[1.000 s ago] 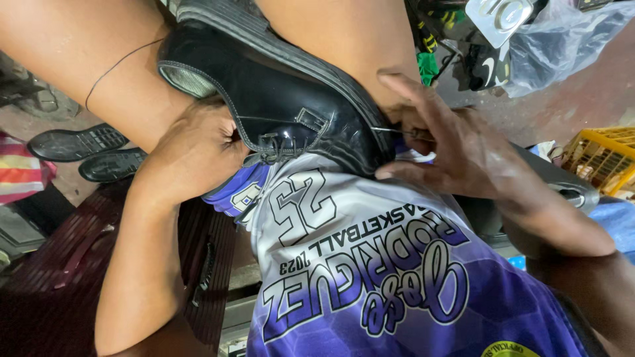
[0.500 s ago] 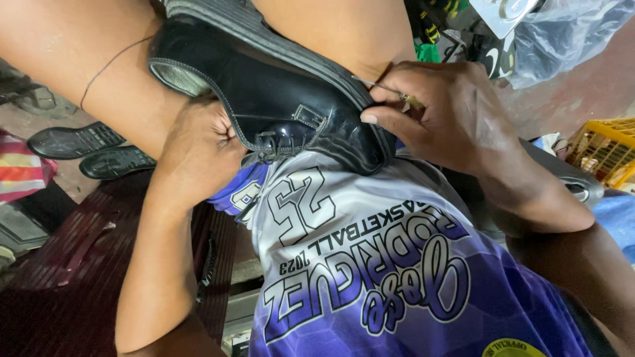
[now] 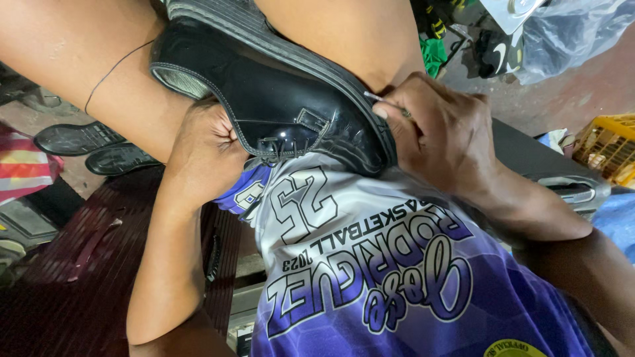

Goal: The person stitches the upper of a black leather dress shoe with a needle and thread, holding the shoe on their lap. They repeatedly push the needle through the leather, pull the thread taut, and reposition the shoe to continue along the seam.

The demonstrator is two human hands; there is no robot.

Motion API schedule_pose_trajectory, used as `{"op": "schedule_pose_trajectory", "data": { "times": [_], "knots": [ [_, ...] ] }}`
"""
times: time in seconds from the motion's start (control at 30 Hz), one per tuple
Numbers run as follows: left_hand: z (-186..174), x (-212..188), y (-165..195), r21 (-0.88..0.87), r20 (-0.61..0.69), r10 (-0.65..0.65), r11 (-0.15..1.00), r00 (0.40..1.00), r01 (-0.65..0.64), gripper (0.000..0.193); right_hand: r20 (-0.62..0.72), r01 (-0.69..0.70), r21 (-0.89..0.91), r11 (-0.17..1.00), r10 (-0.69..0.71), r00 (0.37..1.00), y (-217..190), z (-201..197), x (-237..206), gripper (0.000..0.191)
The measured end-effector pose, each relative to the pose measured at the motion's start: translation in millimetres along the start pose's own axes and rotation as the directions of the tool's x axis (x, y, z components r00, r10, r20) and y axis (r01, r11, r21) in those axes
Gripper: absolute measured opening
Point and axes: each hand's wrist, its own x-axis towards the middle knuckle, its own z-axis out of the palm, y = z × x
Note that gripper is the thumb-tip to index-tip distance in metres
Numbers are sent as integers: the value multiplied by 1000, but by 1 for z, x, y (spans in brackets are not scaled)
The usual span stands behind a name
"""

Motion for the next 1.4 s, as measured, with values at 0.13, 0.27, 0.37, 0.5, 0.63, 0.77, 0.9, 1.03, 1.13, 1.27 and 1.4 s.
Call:
{"op": "schedule_pose_trajectory", "data": {
  "times": [0.13, 0.27, 0.37, 0.5, 0.63, 0.77, 0.9, 1.03, 1.13, 1.27, 1.4],
  "knots": [
    [2, 3, 5, -53, 7, 59, 997, 998, -58, 23, -56, 26, 65, 998, -22, 998, 9, 1, 2, 20],
    [2, 5, 8, -74, 12, 55, 996, 998, -54, 21, 66, -142, 270, 952, 129, 989, 19, -1, 5, 16],
    [4, 4, 6, -106, 0, -10, 994, 1000, 10, 20, 124, -154, 604, 782, 98, 987, 24, -2, 6, 13],
    [12, 1, 0, -310, -2, -37, 950, 999, 35, 24, 204, -248, 952, 180, 230, 952, 27, -6, 4, 9],
    [19, -1, -5, -544, -60, -75, 838, 995, 30, 29, 211, -262, 855, 447, 162, 964, 29, -18, -2, 14],
    [9, -2, -4, -259, 33, 22, 966, 999, -13, 31, 153, 64, 92, 994, -77, 985, 30, -36, -8, 27],
    [0, 1, 2, 222, 113, 144, 961, 983, -167, 35, 174, 108, -85, 991, -91, 980, 27, -49, -9, 26],
    [1, 6, 2, 355, 147, 132, 918, 980, -177, 29, 75, -100, 583, 806, 70, 995, 18, -48, -5, 24],
    [3, 8, -1, 333, 143, 170, 920, 975, -209, 31, 158, -225, 884, 410, 192, 969, 5, -37, 0, 21],
    [2, 9, 1, 214, 79, 154, 962, 985, -168, 30, 177, -163, 834, 528, 25, 984, -12, -20, 13, 19],
    [-5, 12, 15, 133, 62, 179, 974, 982, -186, 22, 114, -19, 316, 948, -18, 993, -31, -12, 32, 21]
  ]
}}
